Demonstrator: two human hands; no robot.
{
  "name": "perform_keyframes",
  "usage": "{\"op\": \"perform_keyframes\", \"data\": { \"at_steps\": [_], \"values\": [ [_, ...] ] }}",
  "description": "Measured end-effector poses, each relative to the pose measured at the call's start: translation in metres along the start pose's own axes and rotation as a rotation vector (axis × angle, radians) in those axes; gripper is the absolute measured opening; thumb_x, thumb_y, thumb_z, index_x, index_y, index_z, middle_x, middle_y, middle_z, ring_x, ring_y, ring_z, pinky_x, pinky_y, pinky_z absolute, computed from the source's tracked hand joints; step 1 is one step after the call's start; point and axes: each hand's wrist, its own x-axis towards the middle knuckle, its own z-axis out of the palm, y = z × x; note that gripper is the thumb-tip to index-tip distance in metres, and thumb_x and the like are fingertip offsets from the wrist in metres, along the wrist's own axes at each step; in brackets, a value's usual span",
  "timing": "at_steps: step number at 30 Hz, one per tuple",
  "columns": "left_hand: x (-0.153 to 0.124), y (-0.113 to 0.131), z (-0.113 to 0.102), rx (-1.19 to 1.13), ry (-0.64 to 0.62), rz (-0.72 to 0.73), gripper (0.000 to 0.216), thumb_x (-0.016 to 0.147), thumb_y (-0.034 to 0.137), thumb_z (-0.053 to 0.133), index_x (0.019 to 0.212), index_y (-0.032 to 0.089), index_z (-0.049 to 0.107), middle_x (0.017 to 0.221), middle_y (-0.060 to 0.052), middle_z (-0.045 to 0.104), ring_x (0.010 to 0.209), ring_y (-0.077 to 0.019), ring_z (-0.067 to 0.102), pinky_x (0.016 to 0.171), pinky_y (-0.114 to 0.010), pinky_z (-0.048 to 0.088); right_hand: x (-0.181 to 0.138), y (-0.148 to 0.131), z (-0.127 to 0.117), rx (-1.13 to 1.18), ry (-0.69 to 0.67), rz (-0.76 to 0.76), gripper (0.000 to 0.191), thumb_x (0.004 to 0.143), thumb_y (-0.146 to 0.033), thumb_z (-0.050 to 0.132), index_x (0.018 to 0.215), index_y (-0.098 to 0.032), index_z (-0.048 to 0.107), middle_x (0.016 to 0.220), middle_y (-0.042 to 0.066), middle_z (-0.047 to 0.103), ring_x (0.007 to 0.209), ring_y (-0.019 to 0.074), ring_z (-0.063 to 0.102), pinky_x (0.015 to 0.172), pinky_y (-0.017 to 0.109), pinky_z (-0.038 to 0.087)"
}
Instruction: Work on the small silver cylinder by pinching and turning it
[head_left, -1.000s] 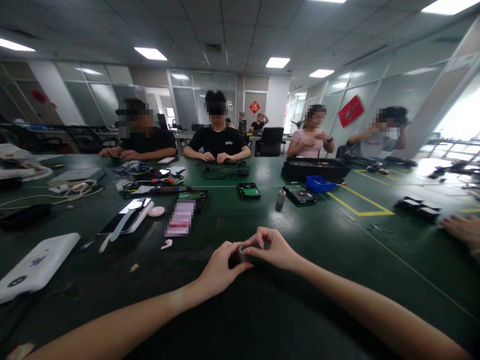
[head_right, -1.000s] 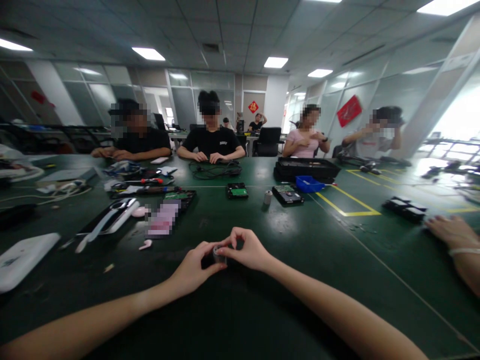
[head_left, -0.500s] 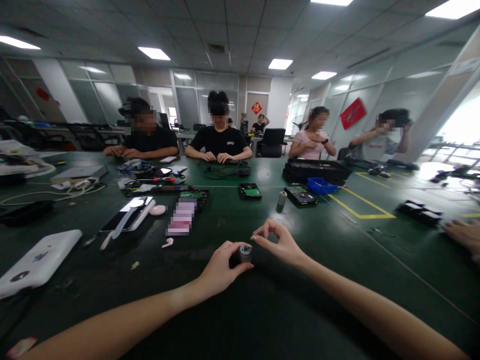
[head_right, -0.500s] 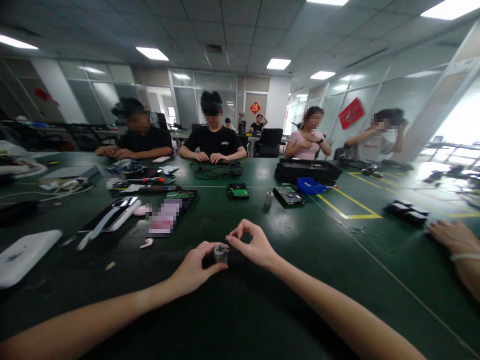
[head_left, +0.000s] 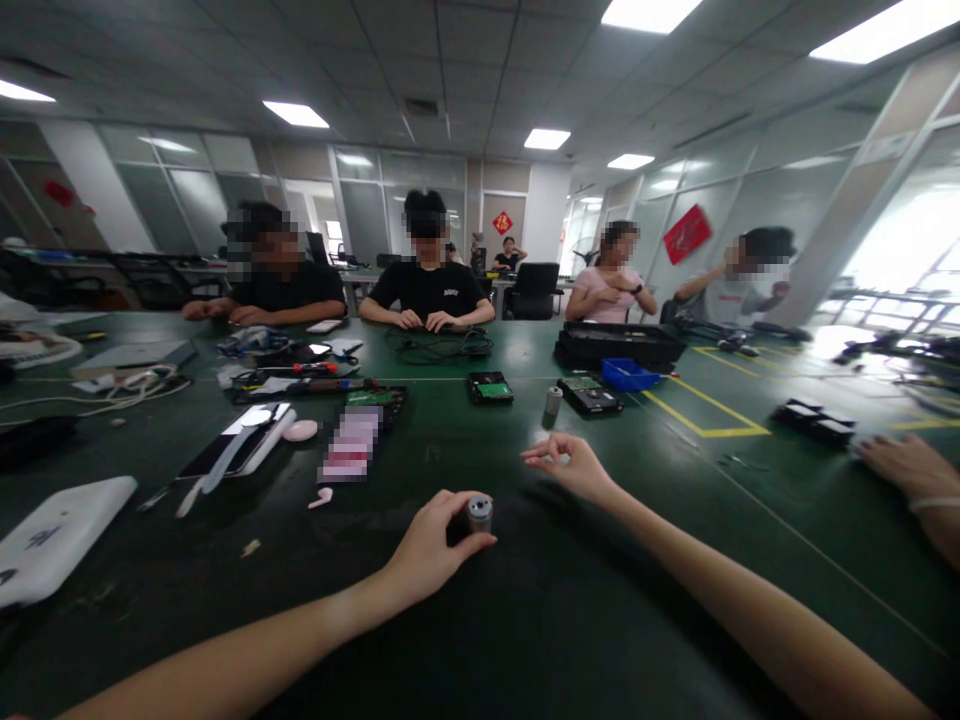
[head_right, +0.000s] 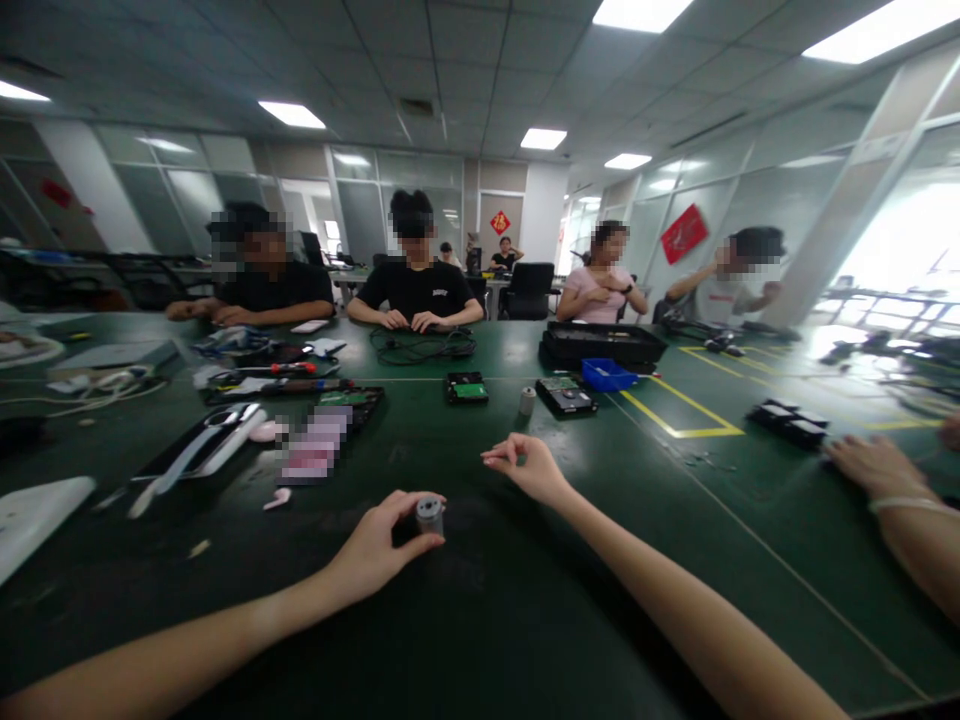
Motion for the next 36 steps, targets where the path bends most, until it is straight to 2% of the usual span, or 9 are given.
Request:
{"op": "perform_keyframes", "data": {
  "at_steps": [3, 7, 13, 17, 21, 26, 31, 33, 36],
  "values": [
    [0.000, 0.001, -0.001, 0.009, -0.007, 0.001, 0.039, 0.077, 0.033, 0.070, 0.114, 0.026, 0.062, 0.106, -0.005, 0.062, 0.099, -0.0235, 0.059, 0.089, -0.036, 0.046, -0.003, 0.023, -0.015, -0.116, -0.130, 0.065, 0.044, 0.070, -0.041, 0.072, 0.054, -0.019, 0.038, 0.079, 0.009, 0.072, 0.099, 0.0260, 0.067, 0.089, 0.042, 0.049],
    [0.000, -0.001, -0.001, 0.020, -0.007, 0.012, 0.040, 0.077, 0.037, 0.069, 0.114, 0.026, 0.062, 0.108, -0.006, 0.062, 0.100, -0.0242, 0.059, 0.090, -0.037, 0.046, -0.006, 0.031, -0.017, -0.167, -0.153, 0.066, 0.044, 0.068, -0.039, 0.074, 0.053, -0.019, 0.038, 0.081, 0.009, 0.072, 0.107, 0.0256, 0.064, 0.095, 0.042, 0.046],
    [0.000, -0.004, 0.001, 0.006, 0.006, 0.012, 0.040, 0.076, 0.035, 0.070, 0.114, 0.026, 0.062, 0.107, -0.005, 0.062, 0.100, -0.0234, 0.058, 0.090, -0.035, 0.046, -0.006, -0.001, 0.010, 0.013, -0.044, 0.058, 0.045, 0.070, -0.038, 0.073, 0.056, -0.020, 0.034, 0.080, 0.009, 0.073, 0.091, 0.0251, 0.070, 0.076, 0.038, 0.055],
    [0.000, -0.006, 0.002, 0.013, 0.035, 0.026, 0.039, 0.074, 0.035, 0.071, 0.111, 0.023, 0.063, 0.100, -0.005, 0.063, 0.094, -0.0234, 0.059, 0.084, -0.034, 0.047, -0.012, -0.032, 0.048, 0.183, -0.147, -0.048, 0.043, 0.071, -0.031, 0.074, 0.056, -0.020, 0.036, 0.081, 0.008, 0.074, 0.093, 0.0236, 0.069, 0.080, 0.037, 0.055],
    [-0.001, -0.007, 0.002, 0.026, 0.042, 0.044, 0.038, 0.075, 0.037, 0.071, 0.109, 0.021, 0.063, 0.094, -0.005, 0.063, 0.089, -0.0226, 0.059, 0.078, -0.032, 0.047, -0.019, -0.043, 0.069, 0.221, -0.170, -0.045, 0.043, 0.072, -0.030, 0.074, 0.055, -0.019, 0.037, 0.085, 0.009, 0.073, 0.086, 0.0227, 0.070, 0.072, 0.034, 0.056],
    [0.000, -0.008, 0.003, 0.047, 0.051, 0.052, 0.032, 0.074, 0.036, 0.072, 0.101, 0.020, 0.065, 0.090, -0.004, 0.062, 0.084, -0.0214, 0.059, 0.074, -0.031, 0.046, -0.020, -0.038, 0.072, 0.271, -0.105, -0.047, 0.045, 0.072, -0.032, 0.074, 0.055, -0.019, 0.034, 0.084, 0.008, 0.072, 0.089, 0.0240, 0.070, 0.071, 0.033, 0.056],
    [0.000, -0.009, 0.004, 0.029, 0.052, 0.041, 0.037, 0.074, 0.033, 0.072, 0.108, 0.020, 0.063, 0.093, -0.005, 0.063, 0.088, -0.0218, 0.059, 0.077, -0.032, 0.047, -0.022, -0.037, 0.076, 0.227, -0.136, -0.042, 0.045, 0.072, -0.036, 0.074, 0.056, -0.019, 0.036, 0.085, 0.008, 0.071, 0.088, 0.0234, 0.070, 0.073, 0.034, 0.055],
    [0.000, -0.008, 0.003, 0.025, 0.046, 0.039, 0.038, 0.075, 0.035, 0.071, 0.109, 0.021, 0.063, 0.095, -0.005, 0.063, 0.089, -0.0221, 0.059, 0.079, -0.032, 0.047, -0.022, -0.039, 0.075, 0.196, -0.113, -0.043, 0.043, 0.072, -0.038, 0.074, 0.059, -0.019, 0.037, 0.081, 0.006, 0.070, 0.084, 0.0221, 0.070, 0.071, 0.033, 0.055],
    [0.000, -0.006, 0.002, 0.028, 0.040, 0.041, 0.036, 0.075, 0.035, 0.071, 0.108, 0.023, 0.064, 0.096, -0.005, 0.063, 0.091, -0.0227, 0.059, 0.081, -0.033, 0.046, -0.021, -0.042, 0.069, 0.122, 0.015, -0.040, 0.037, 0.075, -0.040, 0.071, 0.066, -0.020, 0.041, 0.066, 0.000, 0.064, 0.066, 0.0176, 0.067, 0.063, 0.030, 0.054]
  ]
}}
